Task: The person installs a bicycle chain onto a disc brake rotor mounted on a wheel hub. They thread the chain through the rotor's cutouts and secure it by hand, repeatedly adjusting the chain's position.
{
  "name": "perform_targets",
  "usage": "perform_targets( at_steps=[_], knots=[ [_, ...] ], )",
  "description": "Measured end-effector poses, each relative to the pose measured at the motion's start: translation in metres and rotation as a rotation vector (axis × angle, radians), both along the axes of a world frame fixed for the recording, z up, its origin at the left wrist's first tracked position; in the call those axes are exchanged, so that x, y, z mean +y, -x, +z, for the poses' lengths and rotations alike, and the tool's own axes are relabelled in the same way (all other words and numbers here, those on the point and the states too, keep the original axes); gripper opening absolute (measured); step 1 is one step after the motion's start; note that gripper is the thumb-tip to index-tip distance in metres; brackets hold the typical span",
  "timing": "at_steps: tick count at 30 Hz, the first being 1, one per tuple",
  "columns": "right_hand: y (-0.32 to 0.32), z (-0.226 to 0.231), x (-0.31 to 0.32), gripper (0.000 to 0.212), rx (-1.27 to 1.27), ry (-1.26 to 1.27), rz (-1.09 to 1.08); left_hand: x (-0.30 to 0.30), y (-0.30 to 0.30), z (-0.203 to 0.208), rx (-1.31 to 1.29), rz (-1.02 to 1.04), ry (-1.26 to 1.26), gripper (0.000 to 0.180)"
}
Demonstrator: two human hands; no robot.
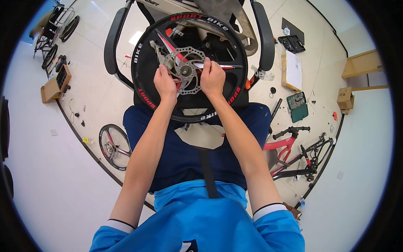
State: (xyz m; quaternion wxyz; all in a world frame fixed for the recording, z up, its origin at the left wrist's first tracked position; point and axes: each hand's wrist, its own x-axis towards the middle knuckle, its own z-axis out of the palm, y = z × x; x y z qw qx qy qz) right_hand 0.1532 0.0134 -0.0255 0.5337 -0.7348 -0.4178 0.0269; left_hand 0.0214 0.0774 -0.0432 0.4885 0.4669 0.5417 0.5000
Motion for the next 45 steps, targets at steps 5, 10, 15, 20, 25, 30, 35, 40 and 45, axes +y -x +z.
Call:
perform_targets(
  at_steps=[5,10,15,20,25,30,35,40,45],
  knots=[
    [-0.013,0.006,0.008,0.045,-0.053,-0.062,0.020,-0.016,-0.008,0.029,-0.282,-0.017,0.153,0.043],
    [-0.030,0.021,0.023,0.048,-0.177,0.028,0.190,-0.032,0.000,0.025,-0.283,-0.044,0.220,0.043],
    [-0.037,0.025,0.023,0.047,-0.169,0.081,0.225,-0.035,-0.001,0.012,-0.328,-0.074,0.213,0.043],
    [-0.043,0.037,-0.003,0.034,0.003,0.035,0.119,-0.034,0.024,0.014,-0.406,-0.174,0.281,0.042],
    [-0.026,0.006,-0.083,0.017,0.457,0.076,0.095,-0.077,0.041,0.029,0.098,0.091,-0.123,0.020],
    [0.041,-0.016,-0.151,0.023,0.890,0.232,0.408,-0.145,0.035,0.047,0.244,-0.528,-0.305,0.016],
    [0.051,-0.002,-0.166,0.027,1.197,0.300,0.364,-0.155,0.044,0.036,0.256,-0.751,-0.186,0.021],
    [0.037,-0.004,-0.161,0.030,1.243,0.332,0.430,-0.155,0.039,0.032,0.298,-0.739,-0.229,0.023],
    [0.037,0.003,-0.157,0.035,1.277,0.373,0.433,-0.160,0.034,0.023,0.259,-0.618,-0.274,0.024]
  ],
)
